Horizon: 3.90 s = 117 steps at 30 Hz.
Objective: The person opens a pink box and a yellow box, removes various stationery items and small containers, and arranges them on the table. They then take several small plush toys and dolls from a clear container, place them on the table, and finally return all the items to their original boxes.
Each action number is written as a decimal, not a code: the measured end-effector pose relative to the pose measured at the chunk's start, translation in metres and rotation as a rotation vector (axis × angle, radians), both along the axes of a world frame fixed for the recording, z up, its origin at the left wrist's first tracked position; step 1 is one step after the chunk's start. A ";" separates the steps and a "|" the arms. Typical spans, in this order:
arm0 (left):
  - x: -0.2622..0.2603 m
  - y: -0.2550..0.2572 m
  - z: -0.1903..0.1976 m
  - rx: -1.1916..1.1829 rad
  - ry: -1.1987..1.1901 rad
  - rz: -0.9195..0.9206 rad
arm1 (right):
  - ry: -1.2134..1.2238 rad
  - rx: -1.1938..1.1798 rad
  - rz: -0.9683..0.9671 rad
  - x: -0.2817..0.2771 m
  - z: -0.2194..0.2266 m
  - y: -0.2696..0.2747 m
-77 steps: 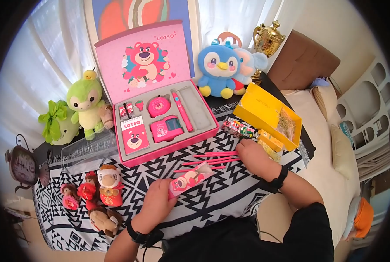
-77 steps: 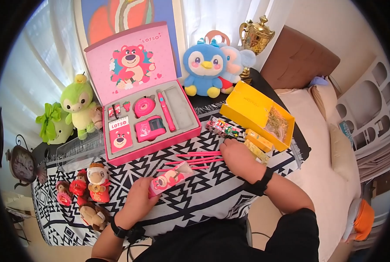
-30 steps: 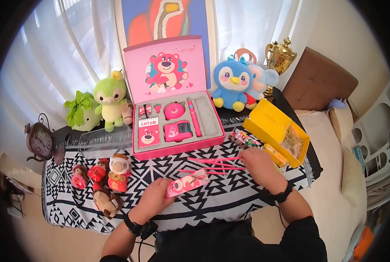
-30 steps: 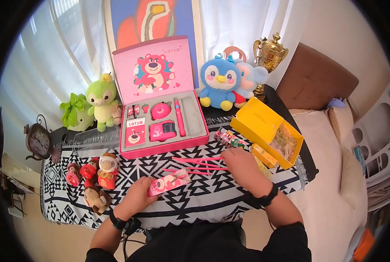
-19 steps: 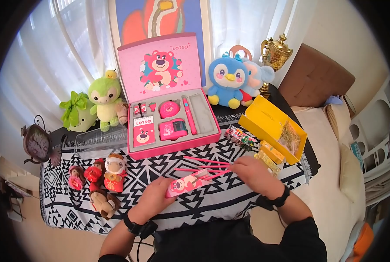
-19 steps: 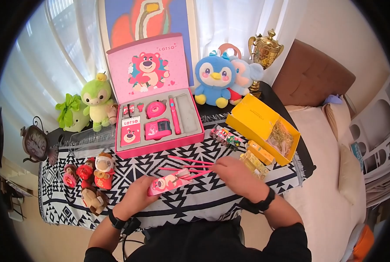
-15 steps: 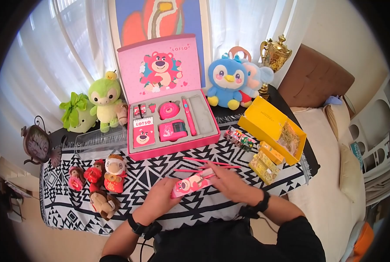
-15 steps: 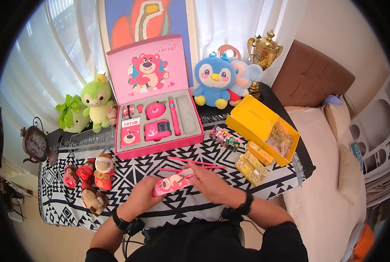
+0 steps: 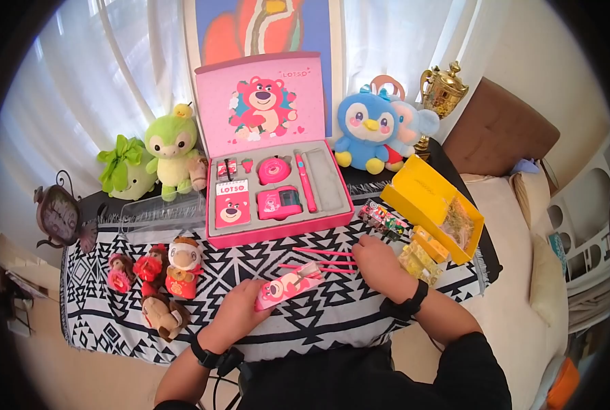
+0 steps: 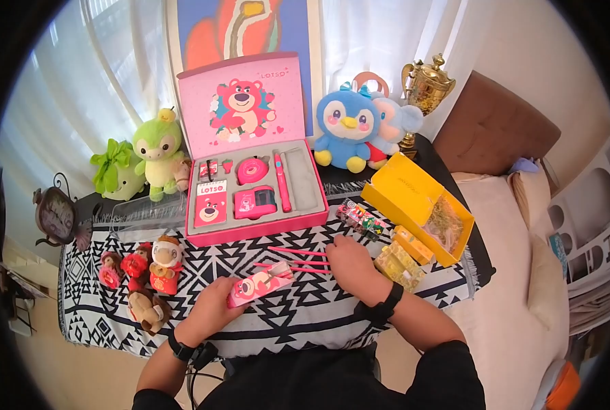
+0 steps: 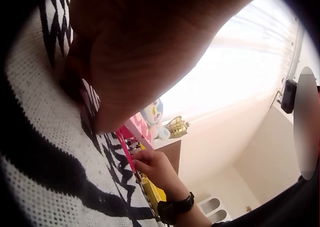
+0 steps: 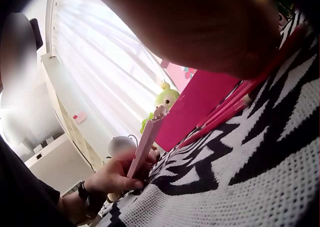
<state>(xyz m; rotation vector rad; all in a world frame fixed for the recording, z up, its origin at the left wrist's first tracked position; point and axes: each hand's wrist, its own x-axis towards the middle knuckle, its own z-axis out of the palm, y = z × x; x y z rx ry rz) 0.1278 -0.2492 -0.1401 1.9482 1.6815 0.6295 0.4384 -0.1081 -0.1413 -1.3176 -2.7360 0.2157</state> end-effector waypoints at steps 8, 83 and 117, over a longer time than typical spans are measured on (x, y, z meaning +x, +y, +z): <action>-0.010 -0.004 0.002 0.002 0.036 0.026 | 0.444 0.127 0.147 0.029 0.052 0.001; 0.000 -0.005 0.004 -0.059 0.003 -0.002 | 0.147 -0.104 0.138 -0.008 -0.005 -0.020; 0.003 0.008 0.020 -0.135 -0.026 -0.101 | 0.571 -0.136 0.331 0.029 0.041 0.005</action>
